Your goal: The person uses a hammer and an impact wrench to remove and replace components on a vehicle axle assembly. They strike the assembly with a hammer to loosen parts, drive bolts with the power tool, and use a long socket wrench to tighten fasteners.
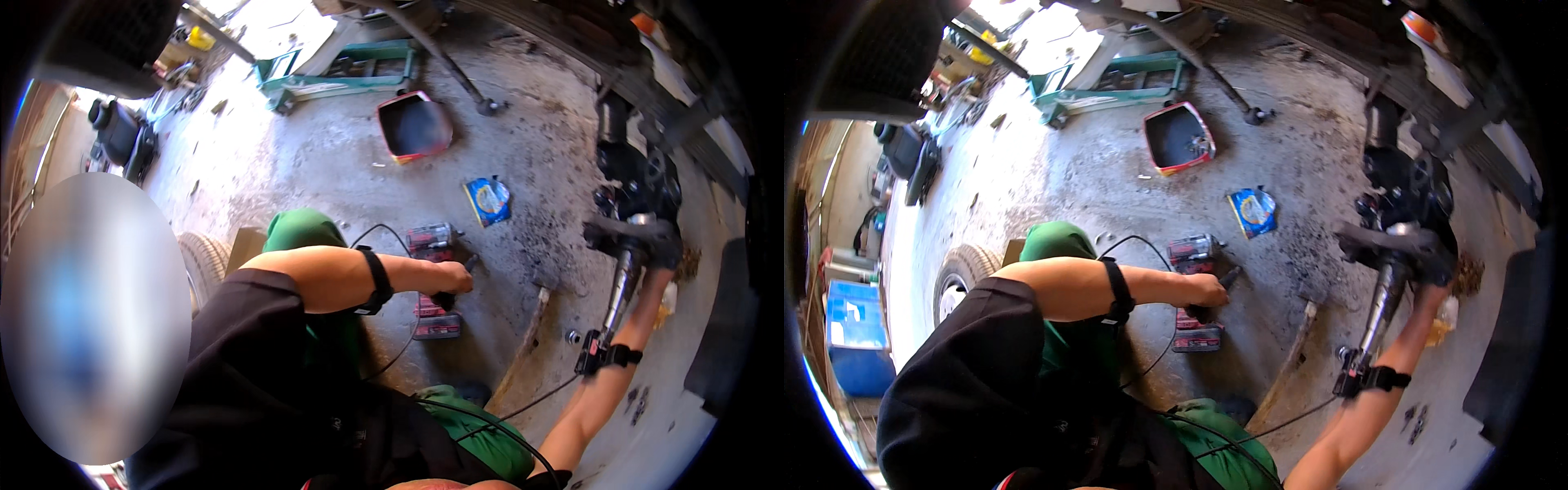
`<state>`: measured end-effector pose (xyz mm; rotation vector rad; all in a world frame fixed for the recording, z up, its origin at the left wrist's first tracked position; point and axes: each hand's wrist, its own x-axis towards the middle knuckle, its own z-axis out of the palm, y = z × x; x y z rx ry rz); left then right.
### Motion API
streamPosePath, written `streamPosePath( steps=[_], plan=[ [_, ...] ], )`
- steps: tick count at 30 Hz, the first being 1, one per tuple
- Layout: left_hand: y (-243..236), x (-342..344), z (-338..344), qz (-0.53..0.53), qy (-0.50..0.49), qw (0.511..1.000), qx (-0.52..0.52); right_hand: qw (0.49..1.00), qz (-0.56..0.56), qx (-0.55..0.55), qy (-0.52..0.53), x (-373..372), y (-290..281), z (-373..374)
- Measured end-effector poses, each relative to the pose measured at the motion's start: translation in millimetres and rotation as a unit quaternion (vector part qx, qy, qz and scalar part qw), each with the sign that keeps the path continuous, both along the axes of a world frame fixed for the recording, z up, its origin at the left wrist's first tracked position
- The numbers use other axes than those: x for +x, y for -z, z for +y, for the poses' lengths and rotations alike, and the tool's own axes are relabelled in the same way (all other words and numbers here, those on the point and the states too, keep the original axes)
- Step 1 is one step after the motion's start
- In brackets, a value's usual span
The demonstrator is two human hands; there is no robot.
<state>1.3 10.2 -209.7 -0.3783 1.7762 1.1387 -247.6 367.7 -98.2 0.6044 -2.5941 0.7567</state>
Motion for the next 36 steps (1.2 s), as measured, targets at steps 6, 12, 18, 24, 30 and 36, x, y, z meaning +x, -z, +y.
streamPosePath(
  steps=[6,12,18,24,30,36],
  plan=[
    [-27.8,-7.0,13.1,0.161,0.330,0.924,-0.110,0.997,0.046,0.051,-0.028,-15.0,-7.0,-17.2],
    [-47.5,5.8,29.6,0.149,0.282,0.908,-0.274,0.977,0.110,0.181,-0.023,-20.9,-5.4,-7.5],
    [-78.4,3.5,5.9,0.071,0.360,0.896,-0.251,0.947,0.261,0.152,-0.111,-22.9,-35.6,-35.6],
    [-6.7,2.2,18.1,0.013,0.369,0.880,-0.299,0.961,0.202,0.172,-0.078,-14.7,-26.6,-32.2],
    [-76.5,-7.7,11.3,0.058,0.421,0.853,-0.302,0.986,0.128,0.104,-0.007,3.8,-11.6,-11.4],
    [-67.7,0.3,-6.3,0.162,0.399,0.867,-0.250,0.981,-0.069,-0.129,0.128,30.2,32.2,26.1]
  ],
)
